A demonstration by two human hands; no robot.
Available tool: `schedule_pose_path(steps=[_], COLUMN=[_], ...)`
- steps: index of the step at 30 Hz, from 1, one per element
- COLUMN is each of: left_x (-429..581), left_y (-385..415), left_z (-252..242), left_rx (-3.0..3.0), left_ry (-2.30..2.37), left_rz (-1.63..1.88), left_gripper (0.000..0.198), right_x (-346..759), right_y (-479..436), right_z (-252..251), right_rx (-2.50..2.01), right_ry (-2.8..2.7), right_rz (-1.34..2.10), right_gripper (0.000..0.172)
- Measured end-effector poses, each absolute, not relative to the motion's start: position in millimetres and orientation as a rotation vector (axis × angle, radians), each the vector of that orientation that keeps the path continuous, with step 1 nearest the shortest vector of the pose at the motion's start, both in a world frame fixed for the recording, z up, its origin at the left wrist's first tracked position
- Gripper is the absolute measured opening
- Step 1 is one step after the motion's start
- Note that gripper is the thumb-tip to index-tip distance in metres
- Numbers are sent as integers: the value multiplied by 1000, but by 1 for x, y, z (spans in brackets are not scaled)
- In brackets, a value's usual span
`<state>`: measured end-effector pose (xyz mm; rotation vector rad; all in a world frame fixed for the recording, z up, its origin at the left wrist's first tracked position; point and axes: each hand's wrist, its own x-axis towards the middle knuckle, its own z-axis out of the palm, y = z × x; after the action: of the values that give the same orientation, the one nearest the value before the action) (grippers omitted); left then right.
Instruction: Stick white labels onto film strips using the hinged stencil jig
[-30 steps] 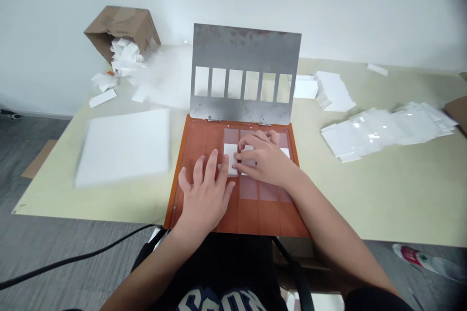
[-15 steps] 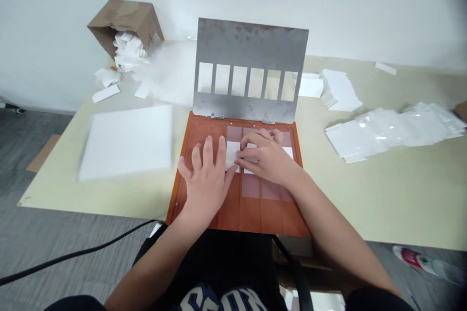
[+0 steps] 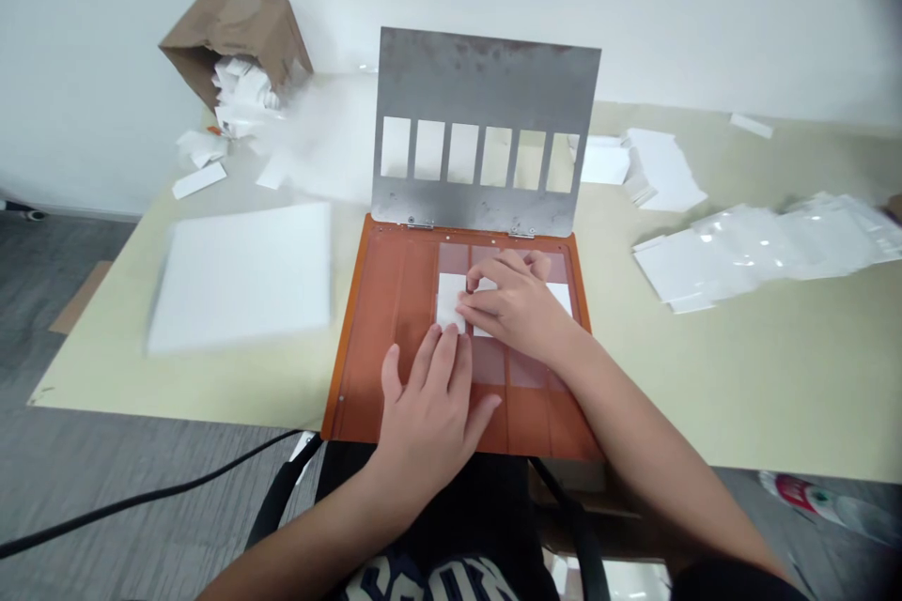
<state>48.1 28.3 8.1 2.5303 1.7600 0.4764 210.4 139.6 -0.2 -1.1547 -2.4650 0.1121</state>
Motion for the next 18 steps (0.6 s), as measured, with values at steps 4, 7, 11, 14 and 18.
schedule_pose_path(steps=[4, 7, 11, 14, 18], left_x=[50, 50, 51, 51, 52], left_y=[30, 31, 31, 31, 33], left_z=[2, 1, 2, 4, 8], left_rx=[2553, 2562, 2568, 2581, 2590], left_ry=[1751, 1752, 1746, 1752, 1761], left_rz=[439, 430, 407, 379, 310], left_gripper=[55, 57, 60, 60, 60], right_x=[209, 209, 209, 208, 208], right_y=[138, 138, 138, 137, 136], right_z=[-2, -2, -2, -2, -1], right_rx=[-1131, -1125, -1114, -1123, -1182], right_ry=[-2447, -2443, -2433, -2430, -2422], right_rz=[72, 61, 45, 37, 55], right_gripper=[33, 32, 32, 33, 29])
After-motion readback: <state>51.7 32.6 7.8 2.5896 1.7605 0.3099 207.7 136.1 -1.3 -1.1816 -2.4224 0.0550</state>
